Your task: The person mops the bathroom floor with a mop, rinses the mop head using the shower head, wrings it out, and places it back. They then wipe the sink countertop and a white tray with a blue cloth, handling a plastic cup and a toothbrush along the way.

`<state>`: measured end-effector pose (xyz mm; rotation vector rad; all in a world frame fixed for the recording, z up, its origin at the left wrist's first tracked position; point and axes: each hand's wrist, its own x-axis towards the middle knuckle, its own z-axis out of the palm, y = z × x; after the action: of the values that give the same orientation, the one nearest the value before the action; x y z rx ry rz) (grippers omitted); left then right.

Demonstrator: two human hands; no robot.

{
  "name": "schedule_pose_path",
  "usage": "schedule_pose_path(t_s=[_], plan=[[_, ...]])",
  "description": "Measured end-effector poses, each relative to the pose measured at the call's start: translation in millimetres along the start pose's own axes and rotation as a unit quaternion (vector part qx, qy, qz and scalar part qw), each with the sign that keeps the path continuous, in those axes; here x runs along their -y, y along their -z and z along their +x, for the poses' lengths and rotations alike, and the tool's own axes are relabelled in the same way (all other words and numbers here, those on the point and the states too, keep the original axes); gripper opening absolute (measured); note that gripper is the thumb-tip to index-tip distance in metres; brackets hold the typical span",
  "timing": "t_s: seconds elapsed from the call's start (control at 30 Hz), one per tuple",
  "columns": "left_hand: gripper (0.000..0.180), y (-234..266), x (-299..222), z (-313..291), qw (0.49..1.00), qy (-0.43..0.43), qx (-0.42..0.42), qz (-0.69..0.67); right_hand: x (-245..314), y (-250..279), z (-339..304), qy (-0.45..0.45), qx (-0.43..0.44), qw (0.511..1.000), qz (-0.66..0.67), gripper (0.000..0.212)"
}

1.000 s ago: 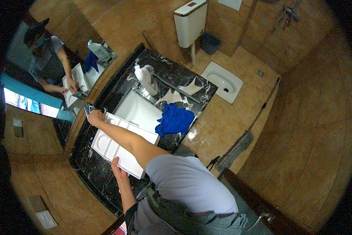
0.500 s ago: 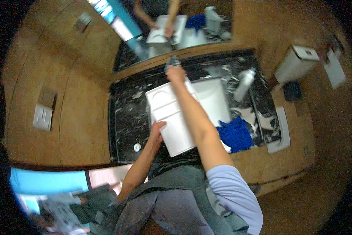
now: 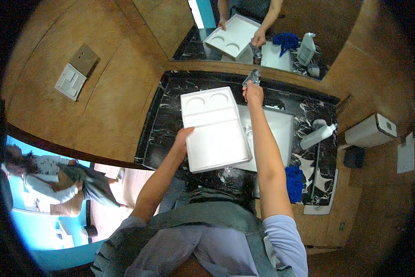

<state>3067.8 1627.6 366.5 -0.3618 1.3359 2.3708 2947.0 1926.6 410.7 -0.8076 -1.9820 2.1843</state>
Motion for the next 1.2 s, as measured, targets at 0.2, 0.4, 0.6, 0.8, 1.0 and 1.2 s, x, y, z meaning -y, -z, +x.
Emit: schedule_pose_path(t_s=[0.2, 0.4, 0.6, 0.8, 1.0, 1.2], plan=[[0.050, 62.9, -74.1, 27.8, 0.997, 0.023, -0.016, 0.076, -32.7, 7.5, -84.4, 0.182, -0.029, 0.957, -0.224, 0.037], [0.051, 118.0, -88.4, 71.7, 0.993, 0.065, 0.014, 0.093, -135.8, -50.0, -153.9, -0.075, 0.177, 0.976, -0.106, 0.057], [0.042, 205.1, -106.5, 140.5, 0.763, -0.075, -0.092, 0.635, -197.0, -138.6, -132.9, 0.252, 0.148, 0.747, -0.597, 0.022], [0.042, 237.4, -136.6, 162.3, 0.785, -0.049, -0.147, 0.600, -175.1, -188.6, -148.5, 0.152, 0.130, 0.914, -0.352, 0.022], [0.046, 209.5, -147.6, 170.5, 0.535, -0.035, -0.274, 0.798, -124.7, -45.6, -266.6, 0.296, 0.125, 0.927, -0.195, 0.026], [0.039, 103.1, -140.3, 97.8, 0.335, -0.246, -0.174, 0.893, -217.0, 194.1, -400.4, 0.147, -0.207, 0.956, 0.145, 0.018]])
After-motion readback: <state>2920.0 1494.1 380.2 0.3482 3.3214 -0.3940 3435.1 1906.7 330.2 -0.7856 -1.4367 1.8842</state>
